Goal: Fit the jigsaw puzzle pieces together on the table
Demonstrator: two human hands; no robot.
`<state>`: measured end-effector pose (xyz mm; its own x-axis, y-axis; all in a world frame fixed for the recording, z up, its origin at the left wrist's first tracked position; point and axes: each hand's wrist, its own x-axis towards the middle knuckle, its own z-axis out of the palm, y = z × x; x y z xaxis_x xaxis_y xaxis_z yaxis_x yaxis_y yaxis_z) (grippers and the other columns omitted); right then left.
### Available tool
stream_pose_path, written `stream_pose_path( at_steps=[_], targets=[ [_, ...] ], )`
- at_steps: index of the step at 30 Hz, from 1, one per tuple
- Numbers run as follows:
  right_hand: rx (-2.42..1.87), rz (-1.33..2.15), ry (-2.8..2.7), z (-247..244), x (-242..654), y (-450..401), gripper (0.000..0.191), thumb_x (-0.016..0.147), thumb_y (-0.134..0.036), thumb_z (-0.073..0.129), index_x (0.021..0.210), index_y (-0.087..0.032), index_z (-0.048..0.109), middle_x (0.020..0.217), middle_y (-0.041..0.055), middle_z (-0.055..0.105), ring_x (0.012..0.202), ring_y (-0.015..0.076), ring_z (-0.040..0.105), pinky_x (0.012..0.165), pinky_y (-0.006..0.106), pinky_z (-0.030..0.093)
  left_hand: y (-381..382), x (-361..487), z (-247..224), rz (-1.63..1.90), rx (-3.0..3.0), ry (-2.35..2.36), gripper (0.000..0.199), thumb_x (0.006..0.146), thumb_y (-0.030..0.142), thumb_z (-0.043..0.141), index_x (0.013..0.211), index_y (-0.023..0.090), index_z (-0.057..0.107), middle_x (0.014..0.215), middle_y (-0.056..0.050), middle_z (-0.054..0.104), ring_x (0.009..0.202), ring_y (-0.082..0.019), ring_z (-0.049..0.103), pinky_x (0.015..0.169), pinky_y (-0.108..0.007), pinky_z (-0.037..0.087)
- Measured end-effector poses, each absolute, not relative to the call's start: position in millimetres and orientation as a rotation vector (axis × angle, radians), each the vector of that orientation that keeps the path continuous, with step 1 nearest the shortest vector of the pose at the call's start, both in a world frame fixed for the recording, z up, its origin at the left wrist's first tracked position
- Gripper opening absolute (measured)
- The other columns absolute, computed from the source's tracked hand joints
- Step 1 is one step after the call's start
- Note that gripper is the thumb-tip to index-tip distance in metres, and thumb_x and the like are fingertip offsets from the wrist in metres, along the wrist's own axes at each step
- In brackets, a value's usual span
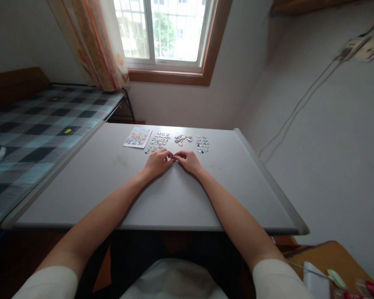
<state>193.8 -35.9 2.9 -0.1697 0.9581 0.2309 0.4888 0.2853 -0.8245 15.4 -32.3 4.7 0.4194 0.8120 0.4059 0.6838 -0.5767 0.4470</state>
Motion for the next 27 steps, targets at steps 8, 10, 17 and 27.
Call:
stream_pose_path(
  at_steps=[8, 10, 17, 27],
  targets=[
    [-1.366, 0.722, -1.817, -1, 192, -32, 0.018, 0.081, -0.022, 0.059, 0.088, -0.014, 0.074, 0.084, 0.0063, 0.073, 0.074, 0.0145, 0.064, 0.074, 0.027, 0.049, -26, 16, 2, 0.898, 2.463, 1.27, 0.012, 0.082, 0.027, 0.062, 0.085, 0.018, 0.068, 0.081, -0.003, 0.068, 0.073, -0.016, 0.061, 0.073, -0.028, 0.046],
    [-1.405, 0.561, -1.874, -1, 192, -31, 0.023, 0.083, -0.022, 0.057, 0.099, -0.014, 0.073, 0.099, 0.009, 0.071, 0.087, 0.0174, 0.063, 0.083, 0.031, 0.049, -24, 14, 2, 0.881, 2.515, 1.322, 0.013, 0.082, 0.025, 0.061, 0.089, 0.018, 0.068, 0.085, -0.004, 0.07, 0.078, -0.018, 0.062, 0.079, -0.031, 0.045],
    [-1.662, 0.142, -2.125, 0, 195, -28, 0.052, 0.091, -0.041, 0.047, 0.137, -0.017, 0.051, 0.15, 0.009, 0.041, 0.131, 0.0327, 0.036, 0.107, 0.051, 0.035, -13, 5, 4, 0.806, 2.741, 1.568, 0.019, 0.088, 0.026, 0.054, 0.095, 0.02, 0.071, 0.101, -0.007, 0.072, 0.1, -0.026, 0.058, 0.089, -0.044, 0.035],
    [-1.783, 0.115, -2.246, 4, 192, -31, 0.057, 0.094, -0.051, 0.037, 0.14, -0.02, 0.047, 0.153, 0.0085, 0.037, 0.135, 0.0323, 0.031, 0.107, 0.049, 0.031, -20, 10, 7, 0.79, 2.792, 1.562, 0.023, 0.086, 0.021, 0.053, 0.098, 0.021, 0.073, 0.106, -0.008, 0.07, 0.106, -0.028, 0.053, 0.092, -0.048, 0.031]
  ],
)
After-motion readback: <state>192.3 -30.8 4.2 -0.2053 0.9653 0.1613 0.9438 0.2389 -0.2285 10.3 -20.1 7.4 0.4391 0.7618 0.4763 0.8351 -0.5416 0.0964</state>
